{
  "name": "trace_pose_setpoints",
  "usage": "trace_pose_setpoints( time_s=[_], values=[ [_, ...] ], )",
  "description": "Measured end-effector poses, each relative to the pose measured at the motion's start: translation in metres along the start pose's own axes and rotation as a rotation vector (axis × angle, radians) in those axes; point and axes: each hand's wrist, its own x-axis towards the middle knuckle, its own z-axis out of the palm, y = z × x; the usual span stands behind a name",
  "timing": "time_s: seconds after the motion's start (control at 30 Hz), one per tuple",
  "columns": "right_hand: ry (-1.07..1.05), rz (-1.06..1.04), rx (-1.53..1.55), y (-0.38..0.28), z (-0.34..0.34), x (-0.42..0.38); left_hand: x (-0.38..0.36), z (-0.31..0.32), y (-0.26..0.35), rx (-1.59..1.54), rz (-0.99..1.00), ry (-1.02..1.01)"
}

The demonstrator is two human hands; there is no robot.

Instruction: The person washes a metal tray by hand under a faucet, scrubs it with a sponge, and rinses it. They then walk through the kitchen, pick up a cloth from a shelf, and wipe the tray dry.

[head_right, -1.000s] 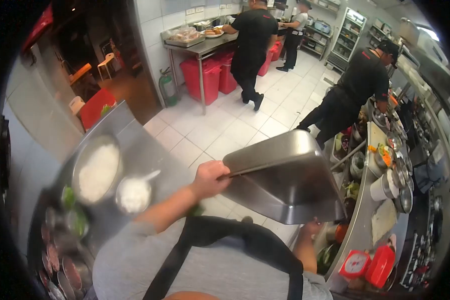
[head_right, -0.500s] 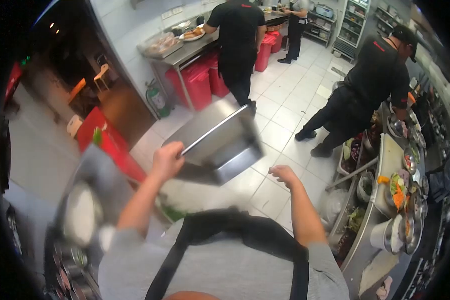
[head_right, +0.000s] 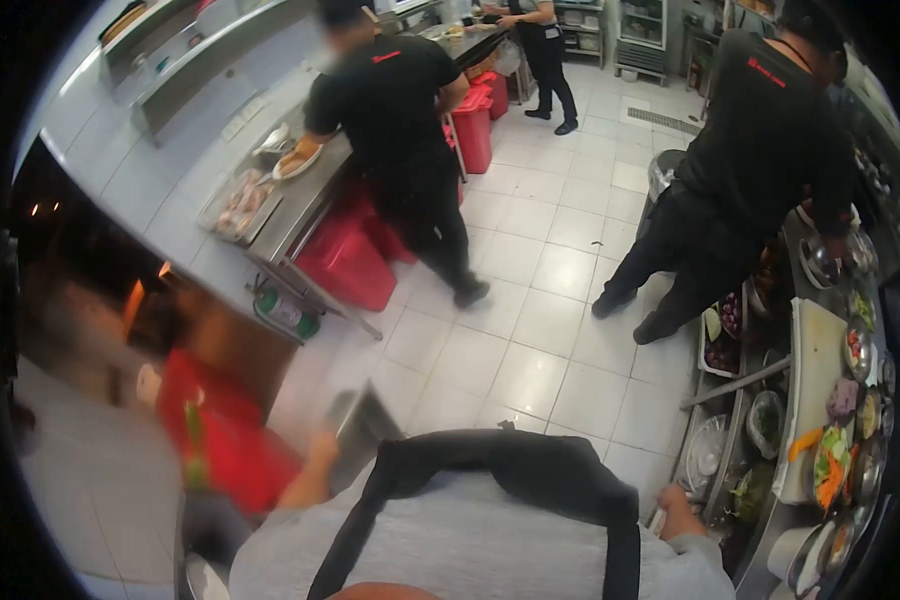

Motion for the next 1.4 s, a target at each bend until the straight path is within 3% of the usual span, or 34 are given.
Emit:
trace_pose_setpoints(
  time_s=[0.07,0.13,0.2,0.27,0.3,0.33,0.4,0.43,0.53,0.57,0.63,0.8,1.07,1.2,1.4],
  values=[
    [0.037,-0.169,-0.295,-0.025,-0.014,0.039,0.029,-0.012,0.025,0.049,-0.047,-0.075],
    [0.137,-0.487,-0.682,-0.064,-0.027,0.093,0.053,-0.009,0.053,-0.004,-0.167,-0.124],
    [0.321,-0.840,-0.894,-0.146,-0.033,0.139,0.098,-0.011,0.069,-0.059,-0.288,-0.188],
    [0.113,-0.721,-0.669,-0.363,-0.067,0.081,0.109,-0.037,0.091,-0.159,-0.340,-0.149],
    [0.134,-1.185,-0.359,-0.444,-0.082,0.047,0.106,-0.058,0.105,-0.207,-0.366,-0.129],
    [0.122,-1.397,-0.401,-0.533,-0.099,0.002,0.103,-0.080,0.123,-0.183,-0.395,-0.151],
    [0.036,-1.694,-0.396,-0.709,-0.117,-0.082,0.103,-0.119,0.161,-0.136,-0.450,-0.199],
    [0.159,-1.944,-0.415,-0.783,-0.120,-0.124,0.117,-0.090,0.156,-0.102,-0.473,-0.203],
    [0.370,-2.311,-0.022,-0.953,-0.132,-0.254,0.139,-0.106,0.188,-0.183,-0.552,-0.246],
    [0.485,-2.259,-0.062,-0.996,-0.130,-0.277,0.150,-0.094,0.190,-0.202,-0.538,-0.243],
    [0.605,-2.138,-0.137,-1.044,-0.121,-0.292,0.159,-0.183,0.230,-0.214,-0.454,-0.430],
    [0.646,-2.085,-0.103,-1.096,-0.120,-0.307,0.186,-0.144,0.257,-0.338,-0.458,-0.387],
    [0.596,-2.054,-0.170,-1.186,-0.218,-0.243,0.284,-0.207,0.314,-0.251,-0.477,-0.443],
    [0.671,-1.907,-0.090,-1.223,-0.268,-0.194,0.322,-0.243,0.338,-0.209,-0.482,-0.454],
    [0.734,-1.760,-0.159,-1.242,-0.297,-0.165,0.354,-0.228,0.330,-0.257,-0.539,-0.423]
  ],
)
